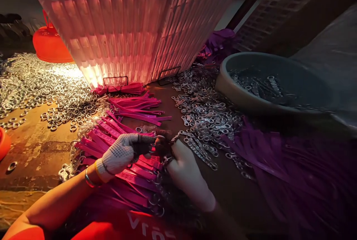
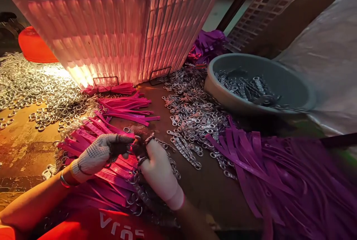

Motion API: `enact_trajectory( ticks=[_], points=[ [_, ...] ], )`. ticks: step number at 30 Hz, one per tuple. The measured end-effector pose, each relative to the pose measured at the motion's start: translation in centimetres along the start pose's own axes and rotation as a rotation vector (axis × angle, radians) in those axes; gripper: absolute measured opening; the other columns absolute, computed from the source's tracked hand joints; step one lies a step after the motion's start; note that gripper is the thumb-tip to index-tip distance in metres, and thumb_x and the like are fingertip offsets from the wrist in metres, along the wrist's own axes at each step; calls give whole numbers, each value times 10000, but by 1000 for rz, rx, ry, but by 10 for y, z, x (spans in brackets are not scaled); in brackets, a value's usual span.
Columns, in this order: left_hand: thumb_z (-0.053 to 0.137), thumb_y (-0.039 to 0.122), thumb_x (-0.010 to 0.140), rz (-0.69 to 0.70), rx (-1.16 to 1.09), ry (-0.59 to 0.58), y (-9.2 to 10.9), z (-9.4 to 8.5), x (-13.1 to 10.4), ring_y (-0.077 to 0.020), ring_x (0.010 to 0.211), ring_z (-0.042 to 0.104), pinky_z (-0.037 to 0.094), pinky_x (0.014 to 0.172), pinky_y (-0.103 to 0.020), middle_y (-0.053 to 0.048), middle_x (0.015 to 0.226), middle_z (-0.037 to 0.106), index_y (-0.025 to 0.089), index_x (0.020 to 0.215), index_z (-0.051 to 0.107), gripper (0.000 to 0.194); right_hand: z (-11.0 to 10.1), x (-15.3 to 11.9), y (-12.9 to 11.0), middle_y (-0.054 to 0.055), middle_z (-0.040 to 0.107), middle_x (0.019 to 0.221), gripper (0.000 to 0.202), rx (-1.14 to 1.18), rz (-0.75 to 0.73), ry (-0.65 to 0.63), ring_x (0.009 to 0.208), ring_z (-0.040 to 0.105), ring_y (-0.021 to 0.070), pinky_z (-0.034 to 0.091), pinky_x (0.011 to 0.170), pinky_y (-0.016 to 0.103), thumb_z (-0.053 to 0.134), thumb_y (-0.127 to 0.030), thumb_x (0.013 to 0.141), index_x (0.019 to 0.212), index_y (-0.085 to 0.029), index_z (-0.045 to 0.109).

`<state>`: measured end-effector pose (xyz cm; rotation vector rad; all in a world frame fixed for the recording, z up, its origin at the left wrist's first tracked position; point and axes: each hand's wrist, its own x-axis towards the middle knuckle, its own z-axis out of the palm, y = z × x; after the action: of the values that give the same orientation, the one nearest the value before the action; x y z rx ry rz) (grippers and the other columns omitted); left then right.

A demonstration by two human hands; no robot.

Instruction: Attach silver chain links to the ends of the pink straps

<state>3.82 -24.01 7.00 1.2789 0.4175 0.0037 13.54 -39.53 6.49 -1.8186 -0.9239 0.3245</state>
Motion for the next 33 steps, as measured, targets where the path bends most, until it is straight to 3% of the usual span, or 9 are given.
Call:
enact_trajectory(
  ticks=[4,7,11,14,19,22,26,28,33],
  points=[
    [709,339,816,31,20,22,3,3,-2,-56,452,428,279,412,-175,-45,713,688,123,1259,583,508,1,-6,8,101,661,1128,443,-185,-141,-21,1070,592,259,476,926,410,453,-129,843,1254,-217,591],
    [695,292,811,23,-29,12,9,5,-4,-77,463,485,290,391,-165,-33,698,680,136,1267,540,506,-5,-5,10,84,646,1190,489,-117,-151,-55,1120,581,233,463,965,400,434,-102,854,1305,-245,558],
    [710,262,792,-108,-38,-57,15,8,-3,-54,421,455,248,356,-140,-1,660,650,163,1259,548,504,-12,0,10,77,608,1267,552,-40,-214,-135,1172,551,216,438,1003,389,436,-53,817,1321,-254,538],
    [748,299,766,-151,-63,-103,12,11,-1,-51,441,481,274,369,-137,13,701,631,182,1259,545,546,-10,2,11,102,619,1183,462,-84,-294,-234,1089,566,222,458,942,368,467,-51,786,1196,-208,610],
    [715,446,805,-37,0,-6,4,14,-1,-61,457,476,299,397,-156,25,646,587,142,1223,531,548,-4,-4,17,94,645,898,275,-395,-233,-166,841,561,221,437,741,322,481,-52,700,888,-178,638],
    [657,406,858,5,98,-47,4,17,-5,-65,512,492,349,433,-165,-9,735,613,137,1173,571,424,-3,-8,20,101,631,833,215,-544,-228,-143,771,535,220,397,683,319,491,-63,630,770,-171,612],
    [597,250,874,137,346,-9,6,19,-7,-82,601,535,441,519,-188,-67,921,664,153,1165,626,309,1,-5,21,108,629,890,255,-514,-204,-87,816,530,223,396,708,320,494,-65,585,780,-161,626],
    [599,233,861,180,411,53,4,18,-5,-85,599,530,434,520,-185,-63,891,669,158,1157,638,307,3,-1,19,113,633,942,280,-470,-191,-65,864,536,223,404,743,318,501,-69,597,823,-152,643],
    [660,272,798,95,277,129,2,11,12,-64,506,466,358,448,-162,-10,751,628,176,1091,610,313,0,15,2,81,676,830,107,-543,-163,-171,749,570,202,355,642,306,579,-198,693,771,-177,649]
  ],
)
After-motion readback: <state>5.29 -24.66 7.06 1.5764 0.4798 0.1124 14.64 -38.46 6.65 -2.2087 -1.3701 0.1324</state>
